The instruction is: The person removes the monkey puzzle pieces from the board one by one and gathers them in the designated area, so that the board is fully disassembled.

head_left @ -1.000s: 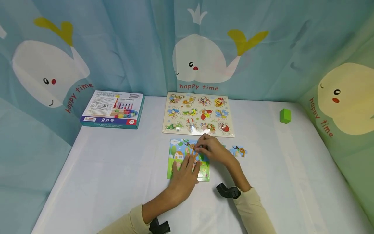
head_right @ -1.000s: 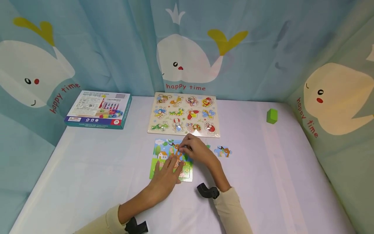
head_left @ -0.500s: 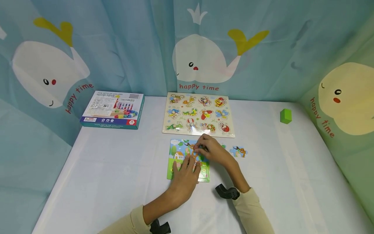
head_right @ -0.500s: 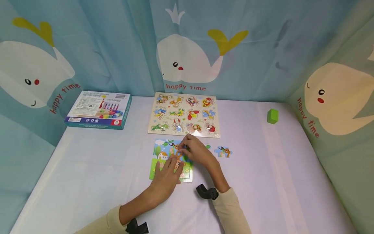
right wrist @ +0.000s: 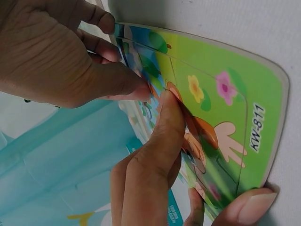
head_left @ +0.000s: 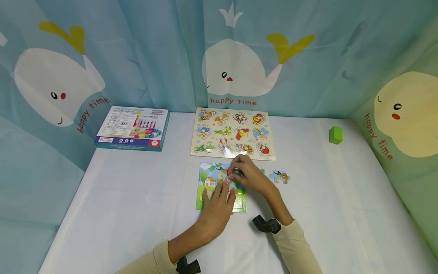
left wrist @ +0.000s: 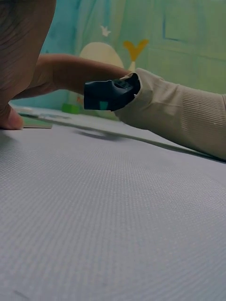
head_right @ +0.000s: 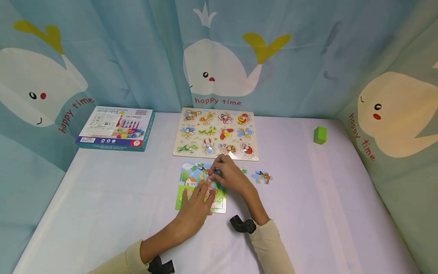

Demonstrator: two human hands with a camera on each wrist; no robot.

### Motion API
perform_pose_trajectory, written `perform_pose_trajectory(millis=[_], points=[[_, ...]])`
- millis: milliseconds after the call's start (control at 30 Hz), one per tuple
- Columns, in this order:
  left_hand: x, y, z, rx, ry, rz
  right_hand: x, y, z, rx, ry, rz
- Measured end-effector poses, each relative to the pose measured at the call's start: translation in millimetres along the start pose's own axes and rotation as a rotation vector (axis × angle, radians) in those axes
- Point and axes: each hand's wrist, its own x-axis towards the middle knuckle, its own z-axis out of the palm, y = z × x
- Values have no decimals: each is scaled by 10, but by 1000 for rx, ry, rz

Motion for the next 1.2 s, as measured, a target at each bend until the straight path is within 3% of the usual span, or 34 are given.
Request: perform_pose_trajectory(millis=[400,700,1000,1200], points=[[-4,7,0,-10,-16,-10,3,-20,-36,25,3,16],[-3,9,3,-2,-12,-7,-21,-4,-102,12,45,82],[-3,9,-3,12,-12,-4,-57,4,-181,-6,-13,51],[-8,7,-2,10,-4,1,-72,51,-194,87,-42,12]])
